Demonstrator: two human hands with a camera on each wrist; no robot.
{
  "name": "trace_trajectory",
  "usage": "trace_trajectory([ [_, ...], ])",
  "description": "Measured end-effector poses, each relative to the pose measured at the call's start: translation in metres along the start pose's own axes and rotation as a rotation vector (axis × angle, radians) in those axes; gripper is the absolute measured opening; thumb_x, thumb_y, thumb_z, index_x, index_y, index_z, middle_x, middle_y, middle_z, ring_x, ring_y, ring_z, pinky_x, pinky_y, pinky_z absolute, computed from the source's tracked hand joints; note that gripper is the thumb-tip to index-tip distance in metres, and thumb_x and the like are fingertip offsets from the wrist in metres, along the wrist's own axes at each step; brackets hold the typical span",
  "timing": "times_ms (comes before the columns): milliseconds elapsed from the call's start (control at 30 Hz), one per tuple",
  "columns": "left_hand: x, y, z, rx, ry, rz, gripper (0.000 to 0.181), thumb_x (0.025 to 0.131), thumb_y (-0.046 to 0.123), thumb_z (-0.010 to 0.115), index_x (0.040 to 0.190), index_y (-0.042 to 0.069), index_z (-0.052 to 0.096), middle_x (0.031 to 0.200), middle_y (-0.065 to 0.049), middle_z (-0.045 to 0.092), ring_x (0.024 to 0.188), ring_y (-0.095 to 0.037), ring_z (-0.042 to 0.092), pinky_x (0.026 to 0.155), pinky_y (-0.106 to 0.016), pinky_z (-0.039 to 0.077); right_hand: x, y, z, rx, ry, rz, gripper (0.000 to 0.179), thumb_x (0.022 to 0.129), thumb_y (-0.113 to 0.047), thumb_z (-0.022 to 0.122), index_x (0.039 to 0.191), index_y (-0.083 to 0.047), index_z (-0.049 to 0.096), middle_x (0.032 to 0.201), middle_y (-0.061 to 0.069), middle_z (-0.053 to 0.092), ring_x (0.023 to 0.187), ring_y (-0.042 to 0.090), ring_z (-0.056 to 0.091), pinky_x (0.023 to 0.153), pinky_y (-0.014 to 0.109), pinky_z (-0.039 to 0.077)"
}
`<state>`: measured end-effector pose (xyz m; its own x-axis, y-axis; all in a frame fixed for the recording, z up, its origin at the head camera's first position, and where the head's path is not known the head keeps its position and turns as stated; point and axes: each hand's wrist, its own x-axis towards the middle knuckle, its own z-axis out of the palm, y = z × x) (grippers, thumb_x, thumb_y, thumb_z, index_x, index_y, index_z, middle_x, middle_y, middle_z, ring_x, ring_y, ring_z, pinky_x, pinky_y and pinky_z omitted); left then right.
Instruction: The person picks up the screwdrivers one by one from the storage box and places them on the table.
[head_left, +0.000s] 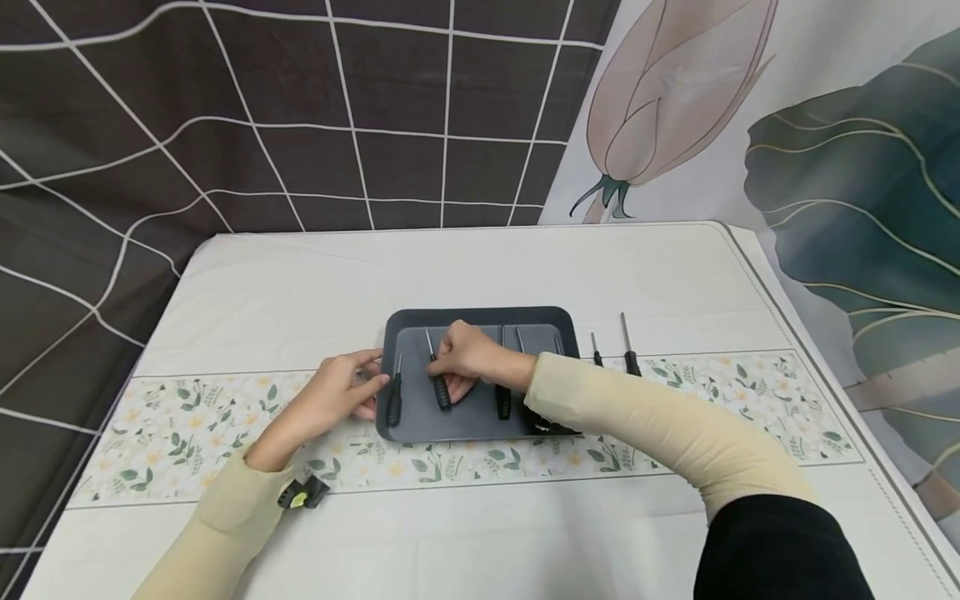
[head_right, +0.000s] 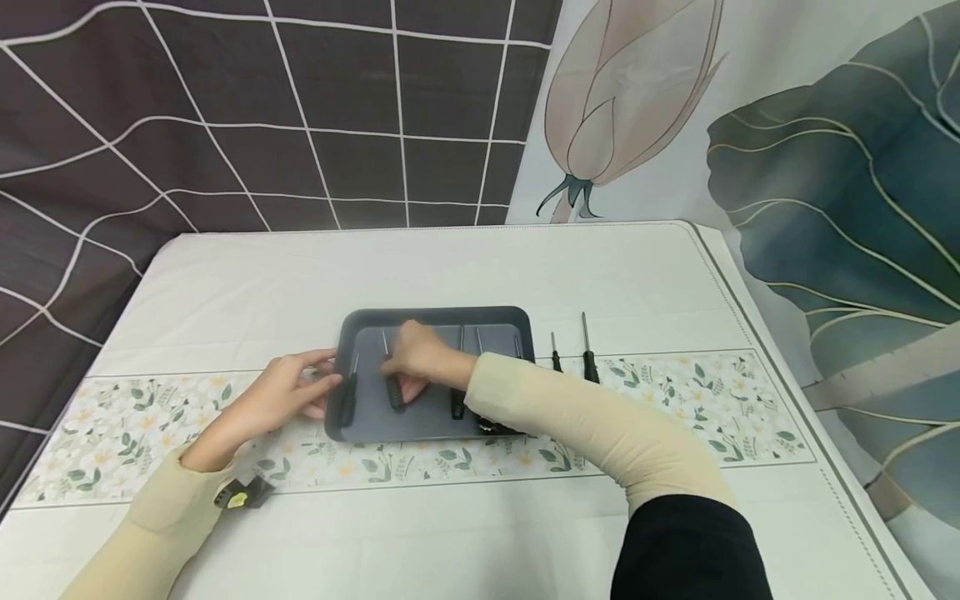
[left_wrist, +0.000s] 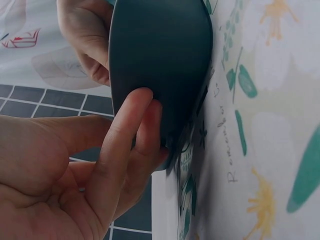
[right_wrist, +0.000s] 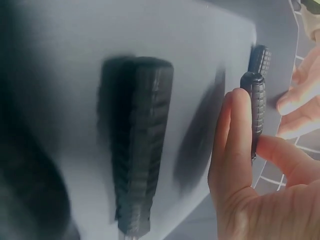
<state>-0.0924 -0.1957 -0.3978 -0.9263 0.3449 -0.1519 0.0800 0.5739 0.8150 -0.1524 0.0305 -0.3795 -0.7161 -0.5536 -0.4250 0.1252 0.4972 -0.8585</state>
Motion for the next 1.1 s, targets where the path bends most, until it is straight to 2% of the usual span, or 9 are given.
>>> trace_trajectory([
  [200,-0.001,-0.001,0.0,-0.004,-0.002,0.004,0.052,0.101,0.008,0.059,0.143,-0.016,0.039,0.111,-0.024,0.066,0.057,-0.016,0.068,0.058,-0.025,0.06,-0.006,0.0,-0.009,0.006,0.022,0.013,0.024,0.094,0.0,0.067,0.074,0.011,0.067,0.059,0.019,0.063,0.044,0.018,0.063,0.056,0.041,0.063],
  [500,0.0,-0.001,0.0,0.0,0.004,0.009,0.052,0.101,0.006,0.059,0.143,-0.017,0.039,0.111,-0.025,0.066,0.056,-0.016,0.068,0.057,-0.025,0.06,-0.01,0.006,-0.017,-0.049,0.055,0.03,0.026,0.094,-0.003,0.069,0.072,0.01,0.068,0.056,0.017,0.062,0.042,0.016,0.062,0.054,0.039,0.062],
  [733,0.0,-0.001,0.0,0.002,0.002,0.008,0.052,0.101,0.006,0.059,0.142,-0.018,0.038,0.109,-0.024,0.067,0.056,-0.017,0.068,0.058,-0.025,0.06,-0.015,0.005,-0.023,-0.017,0.056,0.046,0.025,0.094,-0.003,0.068,0.075,0.012,0.069,0.06,0.019,0.064,0.045,0.018,0.064,0.058,0.041,0.063],
  [900,0.0,0.0,0.0,-0.001,0.003,0.005,0.052,0.101,0.006,0.059,0.143,-0.017,0.038,0.108,-0.023,0.068,0.056,-0.017,0.068,0.059,-0.026,0.06,-0.018,0.006,-0.029,-0.027,0.064,0.04,0.026,0.094,-0.004,0.068,0.072,0.009,0.069,0.059,0.019,0.064,0.044,0.017,0.064,0.058,0.042,0.063],
  [1100,0.0,0.001,0.0,-0.008,0.002,0.003,0.052,0.101,0.006,0.06,0.143,-0.017,0.039,0.108,-0.024,0.067,0.056,-0.017,0.067,0.058,-0.026,0.06,-0.023,0.006,-0.037,0.018,0.068,0.054,0.025,0.094,-0.003,0.069,0.073,0.011,0.069,0.058,0.017,0.063,0.044,0.017,0.064,0.06,0.043,0.063],
])
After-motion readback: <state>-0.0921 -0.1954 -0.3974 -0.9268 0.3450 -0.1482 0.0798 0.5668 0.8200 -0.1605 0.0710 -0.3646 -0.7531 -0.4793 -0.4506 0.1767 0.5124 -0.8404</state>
